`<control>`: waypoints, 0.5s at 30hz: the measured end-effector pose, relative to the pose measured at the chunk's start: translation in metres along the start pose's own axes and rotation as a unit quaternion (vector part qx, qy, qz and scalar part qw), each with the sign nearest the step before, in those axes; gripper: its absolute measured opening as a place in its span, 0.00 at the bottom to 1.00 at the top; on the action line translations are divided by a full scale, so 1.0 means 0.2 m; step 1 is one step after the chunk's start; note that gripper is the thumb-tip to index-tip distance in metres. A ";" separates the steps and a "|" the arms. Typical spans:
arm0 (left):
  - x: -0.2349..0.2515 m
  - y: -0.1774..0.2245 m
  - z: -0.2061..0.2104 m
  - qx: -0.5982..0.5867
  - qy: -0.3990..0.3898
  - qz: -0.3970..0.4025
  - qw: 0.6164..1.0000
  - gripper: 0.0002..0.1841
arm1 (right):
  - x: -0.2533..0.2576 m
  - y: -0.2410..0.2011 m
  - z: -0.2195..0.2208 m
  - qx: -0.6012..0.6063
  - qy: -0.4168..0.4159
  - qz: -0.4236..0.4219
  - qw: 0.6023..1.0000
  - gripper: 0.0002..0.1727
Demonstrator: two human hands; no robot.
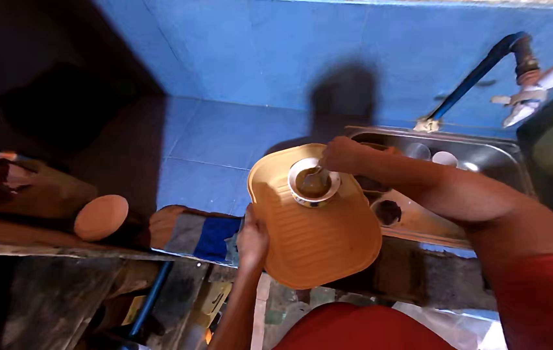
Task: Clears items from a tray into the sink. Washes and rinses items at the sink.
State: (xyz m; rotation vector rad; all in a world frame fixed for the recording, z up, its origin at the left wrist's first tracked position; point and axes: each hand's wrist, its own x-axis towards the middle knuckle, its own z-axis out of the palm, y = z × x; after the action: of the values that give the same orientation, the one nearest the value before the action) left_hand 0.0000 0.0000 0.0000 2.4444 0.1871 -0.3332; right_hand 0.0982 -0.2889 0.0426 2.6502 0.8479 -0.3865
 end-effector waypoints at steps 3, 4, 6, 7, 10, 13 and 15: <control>0.00 0.01 0.00 0.007 0.005 -0.001 1.000 0.28 | -0.11 -0.05 -0.04 0.032 0.033 0.047 0.998 0.12; 0.00 0.01 0.00 0.009 0.008 0.002 1.000 0.29 | -0.14 -0.07 -0.04 0.040 0.052 0.069 0.996 0.12; 0.00 0.00 0.01 0.013 0.015 0.013 1.000 0.29 | -0.20 -0.11 -0.02 0.074 0.055 0.122 0.988 0.13; 0.00 0.00 0.02 0.016 0.019 0.017 1.000 0.28 | -0.23 -0.13 -0.02 0.111 0.039 0.152 0.981 0.14; -0.01 -0.01 0.02 0.013 0.028 0.035 0.999 0.28 | -0.30 -0.14 0.03 0.258 0.034 0.218 0.941 0.17; -0.01 -0.04 0.03 0.020 0.041 0.051 0.998 0.28 | -0.44 -0.17 0.27 0.380 0.236 0.252 0.858 0.15; -0.01 -0.04 0.04 0.022 0.045 0.059 0.997 0.29 | -0.58 -0.22 0.40 0.429 0.361 0.280 0.779 0.15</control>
State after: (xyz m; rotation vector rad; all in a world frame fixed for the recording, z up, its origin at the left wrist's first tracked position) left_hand -0.0054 0.0010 -0.0089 2.5031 0.0745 -0.1777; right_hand -0.0316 -0.3443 0.0012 3.7853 -0.1100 0.6049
